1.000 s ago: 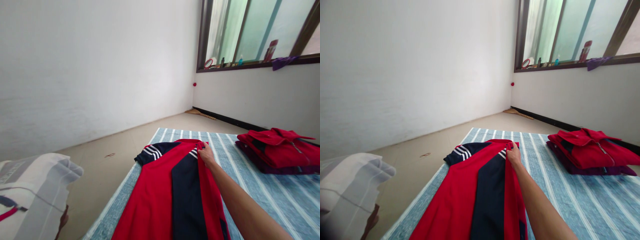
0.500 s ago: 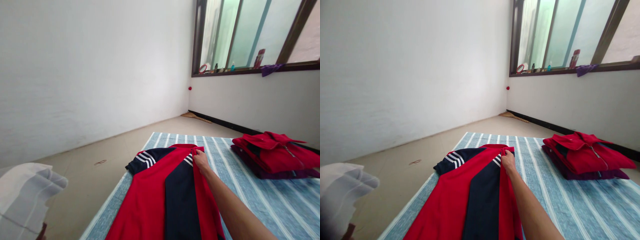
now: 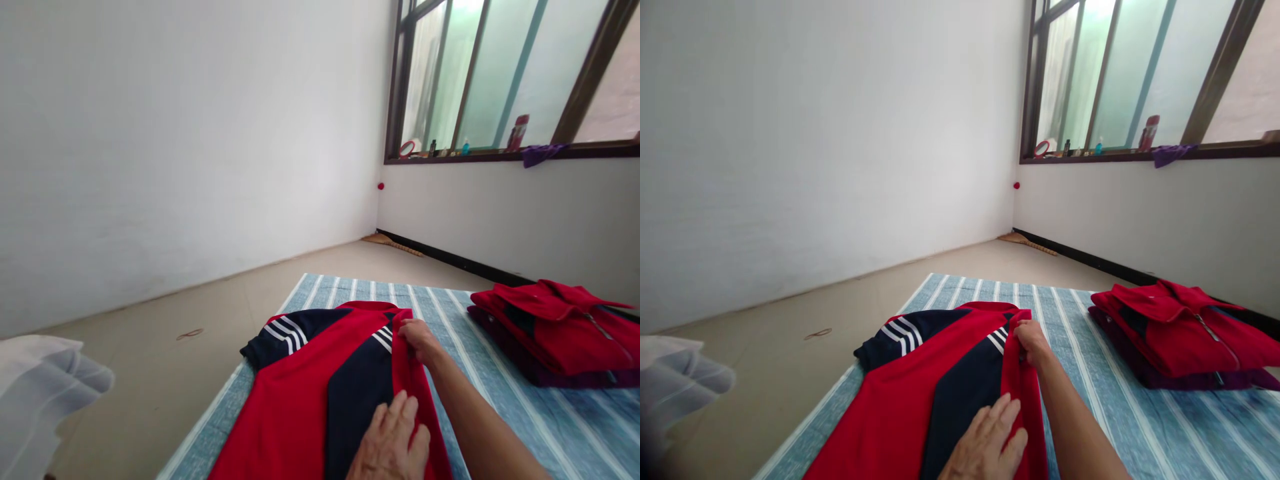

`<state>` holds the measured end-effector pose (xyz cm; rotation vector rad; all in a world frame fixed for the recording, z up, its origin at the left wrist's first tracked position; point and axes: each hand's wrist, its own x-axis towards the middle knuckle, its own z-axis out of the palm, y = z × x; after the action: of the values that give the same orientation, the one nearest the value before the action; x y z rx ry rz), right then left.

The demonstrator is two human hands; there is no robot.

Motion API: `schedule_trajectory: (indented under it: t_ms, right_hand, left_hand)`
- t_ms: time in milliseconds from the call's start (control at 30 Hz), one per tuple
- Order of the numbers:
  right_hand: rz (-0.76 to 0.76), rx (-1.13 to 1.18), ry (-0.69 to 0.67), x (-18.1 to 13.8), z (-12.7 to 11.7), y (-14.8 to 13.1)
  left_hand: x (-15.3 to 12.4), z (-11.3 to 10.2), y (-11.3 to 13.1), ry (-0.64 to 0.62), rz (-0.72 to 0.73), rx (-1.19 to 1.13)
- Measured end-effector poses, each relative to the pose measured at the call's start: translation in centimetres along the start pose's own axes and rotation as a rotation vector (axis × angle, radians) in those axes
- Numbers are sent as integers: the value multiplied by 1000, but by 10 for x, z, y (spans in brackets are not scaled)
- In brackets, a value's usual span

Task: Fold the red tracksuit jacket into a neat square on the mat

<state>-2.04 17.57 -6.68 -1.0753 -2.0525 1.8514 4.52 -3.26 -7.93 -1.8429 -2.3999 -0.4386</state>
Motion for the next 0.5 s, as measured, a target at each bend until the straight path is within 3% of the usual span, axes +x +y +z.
schedule_trajectory:
  t_ms: [100, 200, 367, 500]
  right_hand:
    - [5, -9, -33, -1, -5, -1]
    - [-5, -48, -62, -2, -9, -1]
    - [-59, -162, -44, 1, -19, -4]
    - [-159, -225, 107, 13, -37, -10]
  left_hand:
    - [1, 23, -10, 33, 41, 101]
    - [-5, 32, -14, 40, 122, 146]
    - [-5, 31, -11, 19, 79, 83]
    - [-2, 20, -5, -50, 48, -20]
